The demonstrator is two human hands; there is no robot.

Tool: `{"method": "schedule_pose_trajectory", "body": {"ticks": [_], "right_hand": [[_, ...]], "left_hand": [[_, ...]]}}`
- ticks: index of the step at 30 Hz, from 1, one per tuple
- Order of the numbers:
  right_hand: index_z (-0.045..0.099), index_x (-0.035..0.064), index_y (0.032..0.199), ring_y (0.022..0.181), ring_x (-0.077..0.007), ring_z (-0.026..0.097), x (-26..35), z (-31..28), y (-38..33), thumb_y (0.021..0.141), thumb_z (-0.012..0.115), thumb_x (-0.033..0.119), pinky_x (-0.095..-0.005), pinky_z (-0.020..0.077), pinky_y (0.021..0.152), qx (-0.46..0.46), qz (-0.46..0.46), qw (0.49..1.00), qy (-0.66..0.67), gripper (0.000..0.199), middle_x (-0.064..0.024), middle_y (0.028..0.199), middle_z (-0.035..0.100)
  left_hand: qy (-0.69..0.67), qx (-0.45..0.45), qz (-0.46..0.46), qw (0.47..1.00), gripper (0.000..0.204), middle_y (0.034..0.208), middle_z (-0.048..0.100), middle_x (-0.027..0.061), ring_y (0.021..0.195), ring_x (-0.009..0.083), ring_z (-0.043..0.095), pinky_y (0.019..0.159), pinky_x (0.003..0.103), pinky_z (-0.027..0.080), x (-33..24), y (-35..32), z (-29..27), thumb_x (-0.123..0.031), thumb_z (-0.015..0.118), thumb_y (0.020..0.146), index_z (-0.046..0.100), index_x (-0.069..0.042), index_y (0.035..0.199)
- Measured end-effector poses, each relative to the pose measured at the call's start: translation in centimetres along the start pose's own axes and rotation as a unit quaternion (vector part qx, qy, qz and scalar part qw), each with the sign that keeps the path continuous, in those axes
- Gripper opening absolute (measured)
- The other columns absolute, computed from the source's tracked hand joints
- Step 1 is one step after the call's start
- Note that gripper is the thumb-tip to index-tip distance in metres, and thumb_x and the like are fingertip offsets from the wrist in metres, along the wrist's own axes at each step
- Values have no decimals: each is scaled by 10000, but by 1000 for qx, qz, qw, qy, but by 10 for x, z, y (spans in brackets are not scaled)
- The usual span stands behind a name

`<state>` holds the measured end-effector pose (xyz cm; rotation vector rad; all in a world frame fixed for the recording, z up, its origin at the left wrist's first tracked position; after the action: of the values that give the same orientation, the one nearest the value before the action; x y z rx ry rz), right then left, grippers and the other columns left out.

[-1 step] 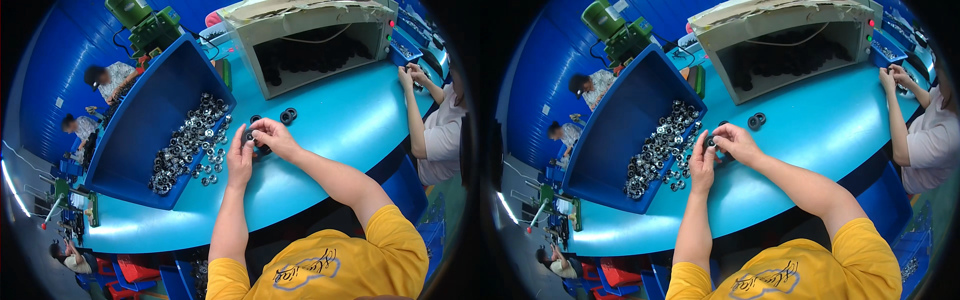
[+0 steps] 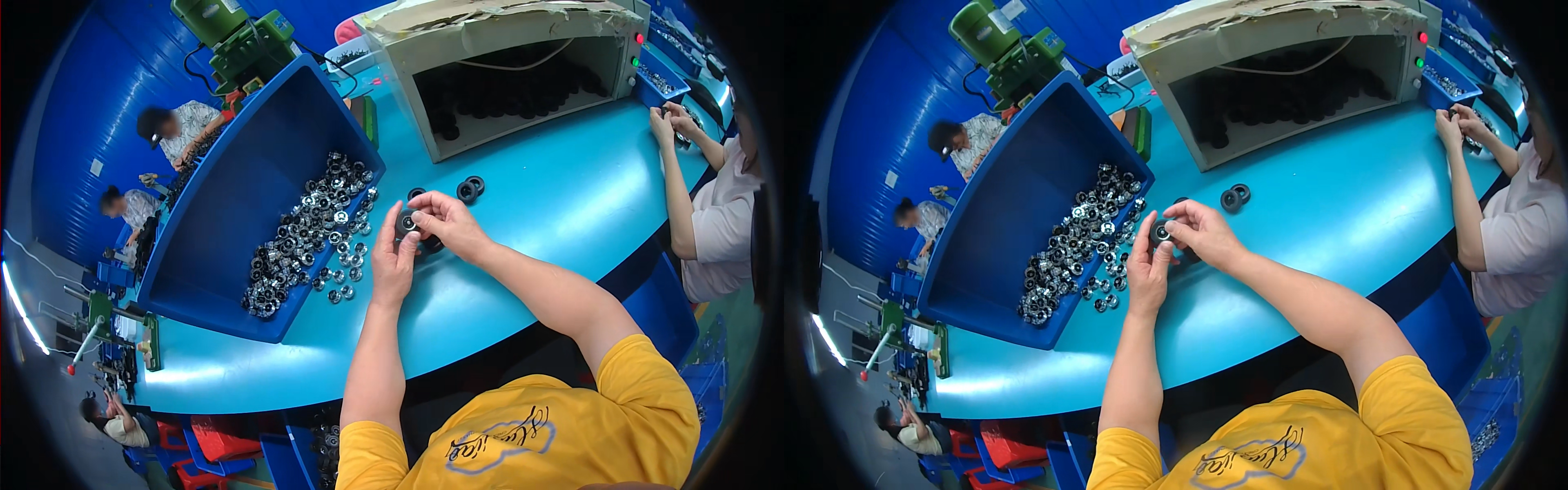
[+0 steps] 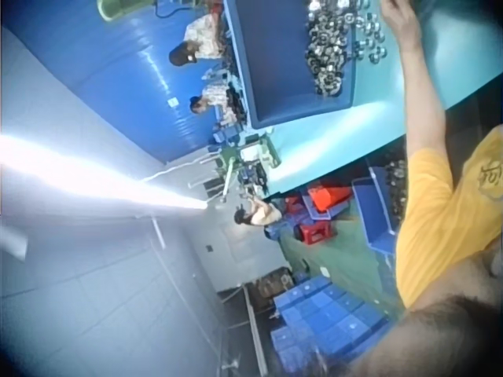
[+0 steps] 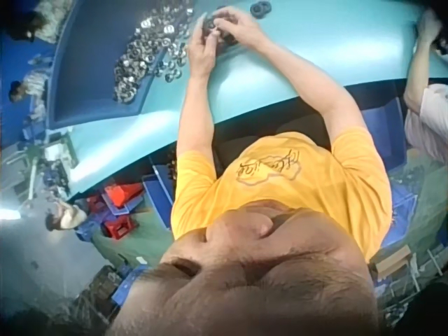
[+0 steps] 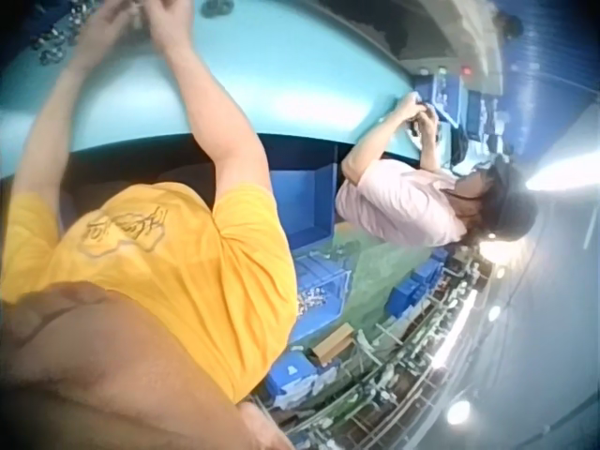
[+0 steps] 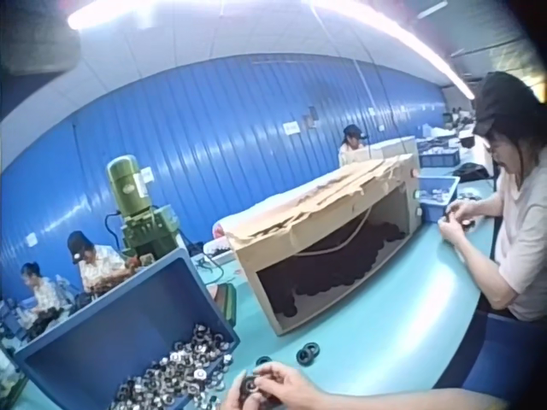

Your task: Assembling small mechanical parts by inserting metal bearings into plastic frames on a factory line.

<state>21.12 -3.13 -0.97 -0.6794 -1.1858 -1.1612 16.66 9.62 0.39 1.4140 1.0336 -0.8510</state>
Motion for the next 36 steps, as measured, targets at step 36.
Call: {"method": "schedule_pose_trajectory", "body": {"ticks": [36], "right_hand": [[656, 23, 1205, 779, -65, 626, 4, 2, 2, 1009, 627, 232, -230, 551, 693, 75, 58, 995, -35, 288, -16, 921, 680]], "left_hand": [[-107, 31, -25, 994, 465, 1079, 672, 60, 897, 110, 635, 728, 245, 546, -1, 4, 6, -73, 636, 979, 498, -4, 1418]]}}
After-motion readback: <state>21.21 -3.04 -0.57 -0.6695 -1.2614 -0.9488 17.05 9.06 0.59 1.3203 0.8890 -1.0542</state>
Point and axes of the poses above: each hand's wrist, its own y-axis towards the middle knuckle, its own z-axis out of the palm, x = y × z, the point moved 9 cm from there along y, towards the middle knuckle
